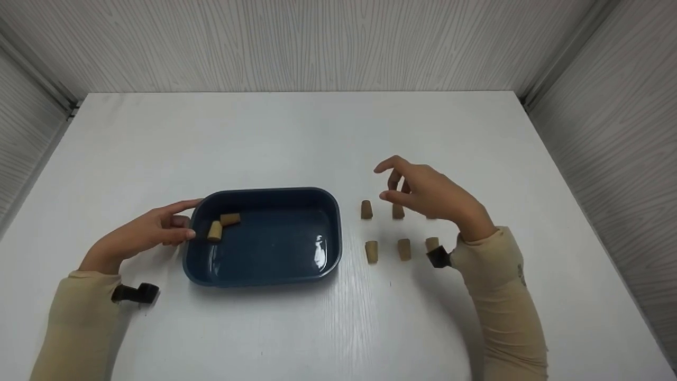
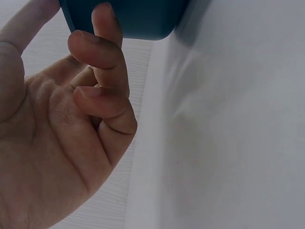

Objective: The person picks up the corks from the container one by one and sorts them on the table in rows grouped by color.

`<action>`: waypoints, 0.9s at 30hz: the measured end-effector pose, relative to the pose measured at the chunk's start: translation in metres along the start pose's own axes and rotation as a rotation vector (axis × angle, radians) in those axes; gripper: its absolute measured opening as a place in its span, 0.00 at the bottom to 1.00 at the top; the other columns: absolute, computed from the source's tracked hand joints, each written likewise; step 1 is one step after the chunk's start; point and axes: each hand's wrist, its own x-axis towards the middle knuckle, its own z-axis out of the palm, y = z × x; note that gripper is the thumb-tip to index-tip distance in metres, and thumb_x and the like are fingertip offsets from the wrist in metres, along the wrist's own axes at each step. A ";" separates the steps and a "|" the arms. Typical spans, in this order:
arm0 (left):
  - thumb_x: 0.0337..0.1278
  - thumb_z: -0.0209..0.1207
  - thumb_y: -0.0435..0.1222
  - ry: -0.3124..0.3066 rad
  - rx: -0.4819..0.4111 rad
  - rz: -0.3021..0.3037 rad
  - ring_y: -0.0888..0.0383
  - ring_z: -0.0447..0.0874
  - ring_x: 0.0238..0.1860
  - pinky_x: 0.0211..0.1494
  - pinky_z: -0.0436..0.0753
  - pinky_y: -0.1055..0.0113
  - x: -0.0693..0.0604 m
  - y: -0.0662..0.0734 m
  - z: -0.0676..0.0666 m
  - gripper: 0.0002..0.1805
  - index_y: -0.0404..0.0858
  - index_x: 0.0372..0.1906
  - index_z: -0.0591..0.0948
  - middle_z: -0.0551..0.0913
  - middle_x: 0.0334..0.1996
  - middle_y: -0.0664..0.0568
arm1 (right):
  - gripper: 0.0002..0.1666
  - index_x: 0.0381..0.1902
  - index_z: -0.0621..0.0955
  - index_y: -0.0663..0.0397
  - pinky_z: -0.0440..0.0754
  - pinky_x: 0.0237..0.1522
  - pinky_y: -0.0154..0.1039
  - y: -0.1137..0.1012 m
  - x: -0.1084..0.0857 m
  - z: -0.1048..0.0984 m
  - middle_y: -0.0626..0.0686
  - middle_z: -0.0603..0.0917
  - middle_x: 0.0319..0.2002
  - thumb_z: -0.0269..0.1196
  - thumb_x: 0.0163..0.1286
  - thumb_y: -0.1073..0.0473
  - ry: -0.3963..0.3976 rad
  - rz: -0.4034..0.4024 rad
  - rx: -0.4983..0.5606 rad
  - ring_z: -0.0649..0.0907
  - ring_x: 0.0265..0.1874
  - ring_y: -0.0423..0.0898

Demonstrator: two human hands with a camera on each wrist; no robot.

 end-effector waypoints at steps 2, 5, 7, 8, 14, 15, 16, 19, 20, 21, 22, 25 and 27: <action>0.63 0.61 0.43 0.004 0.002 0.004 0.59 0.69 0.27 0.34 0.72 0.65 0.000 0.000 0.000 0.39 0.44 0.75 0.57 0.75 0.29 0.53 | 0.23 0.62 0.69 0.49 0.77 0.32 0.33 -0.004 0.005 -0.001 0.49 0.80 0.41 0.59 0.72 0.56 0.007 -0.013 -0.012 0.80 0.27 0.39; 0.63 0.61 0.43 0.006 0.009 0.008 0.60 0.69 0.27 0.34 0.72 0.65 -0.001 0.000 0.001 0.39 0.44 0.75 0.57 0.76 0.30 0.53 | 0.23 0.62 0.69 0.49 0.77 0.32 0.33 -0.010 0.014 -0.002 0.48 0.80 0.40 0.59 0.72 0.56 0.009 -0.034 -0.012 0.79 0.28 0.40; 0.63 0.61 0.43 0.008 0.013 0.009 0.61 0.69 0.27 0.34 0.73 0.65 -0.002 0.000 0.001 0.39 0.44 0.75 0.57 0.76 0.30 0.53 | 0.23 0.62 0.69 0.50 0.77 0.31 0.33 -0.014 0.019 -0.002 0.48 0.80 0.40 0.59 0.72 0.56 0.011 -0.052 -0.014 0.79 0.28 0.39; 0.63 0.61 0.43 0.009 0.012 0.008 0.61 0.69 0.27 0.34 0.73 0.65 -0.002 -0.001 0.001 0.39 0.43 0.75 0.57 0.76 0.30 0.53 | 0.23 0.62 0.69 0.50 0.77 0.31 0.33 -0.015 0.022 -0.001 0.49 0.80 0.40 0.59 0.72 0.57 0.014 -0.063 -0.013 0.79 0.28 0.39; 0.62 0.61 0.44 0.012 0.023 0.000 0.60 0.70 0.28 0.35 0.73 0.65 -0.001 -0.001 0.002 0.40 0.44 0.75 0.57 0.77 0.31 0.52 | 0.23 0.62 0.69 0.51 0.78 0.32 0.34 -0.026 0.039 0.004 0.50 0.82 0.39 0.59 0.71 0.57 -0.008 -0.088 0.003 0.80 0.29 0.42; 0.62 0.61 0.44 0.013 0.027 -0.001 0.60 0.70 0.28 0.35 0.73 0.65 -0.001 -0.001 0.001 0.40 0.44 0.75 0.58 0.77 0.32 0.53 | 0.23 0.61 0.70 0.51 0.78 0.33 0.34 -0.029 0.042 0.005 0.50 0.82 0.39 0.59 0.71 0.57 -0.017 -0.087 0.007 0.81 0.29 0.43; 0.62 0.61 0.44 0.015 0.029 -0.002 0.60 0.70 0.28 0.35 0.73 0.65 -0.001 -0.002 0.001 0.39 0.44 0.75 0.58 0.77 0.32 0.52 | 0.23 0.61 0.70 0.50 0.78 0.33 0.35 -0.031 0.044 0.006 0.51 0.82 0.39 0.59 0.71 0.56 -0.024 -0.087 0.010 0.81 0.30 0.44; 0.62 0.61 0.43 0.021 0.032 0.003 0.60 0.71 0.28 0.35 0.74 0.65 0.000 -0.002 0.001 0.39 0.44 0.75 0.58 0.77 0.31 0.52 | 0.23 0.62 0.70 0.50 0.78 0.34 0.36 -0.038 0.053 0.007 0.51 0.82 0.40 0.59 0.72 0.55 -0.040 -0.096 0.002 0.82 0.31 0.45; 0.62 0.61 0.43 0.023 0.031 0.003 0.60 0.71 0.28 0.35 0.74 0.65 0.000 -0.001 0.001 0.39 0.44 0.75 0.58 0.77 0.31 0.52 | 0.23 0.62 0.70 0.50 0.78 0.34 0.37 -0.041 0.055 0.007 0.51 0.82 0.40 0.59 0.72 0.55 -0.044 -0.101 0.000 0.82 0.31 0.45; 0.62 0.61 0.43 0.023 0.034 0.008 0.60 0.71 0.28 0.35 0.74 0.65 0.000 -0.001 0.000 0.39 0.43 0.75 0.58 0.77 0.31 0.52 | 0.23 0.62 0.70 0.50 0.78 0.34 0.37 -0.043 0.058 0.007 0.52 0.82 0.40 0.58 0.72 0.55 -0.048 -0.104 -0.003 0.81 0.31 0.45; 0.62 0.61 0.43 0.025 0.032 0.006 0.60 0.71 0.28 0.35 0.74 0.65 0.000 -0.001 0.001 0.39 0.43 0.75 0.58 0.78 0.31 0.52 | 0.23 0.62 0.69 0.50 0.78 0.34 0.37 -0.045 0.060 0.007 0.52 0.82 0.41 0.58 0.72 0.54 -0.051 -0.108 -0.006 0.81 0.31 0.44; 0.62 0.61 0.44 0.026 0.041 0.005 0.58 0.72 0.29 0.36 0.75 0.64 0.000 0.001 0.001 0.40 0.43 0.75 0.58 0.79 0.32 0.53 | 0.23 0.62 0.69 0.51 0.79 0.34 0.38 -0.052 0.066 0.007 0.52 0.82 0.41 0.58 0.72 0.54 -0.048 -0.128 -0.017 0.81 0.31 0.44; 0.62 0.61 0.44 0.029 0.048 -0.001 0.58 0.72 0.30 0.36 0.75 0.64 0.000 0.002 0.002 0.40 0.43 0.75 0.58 0.80 0.33 0.53 | 0.23 0.62 0.70 0.51 0.78 0.35 0.38 -0.057 0.070 0.006 0.52 0.82 0.41 0.58 0.72 0.54 -0.038 -0.142 -0.017 0.81 0.31 0.44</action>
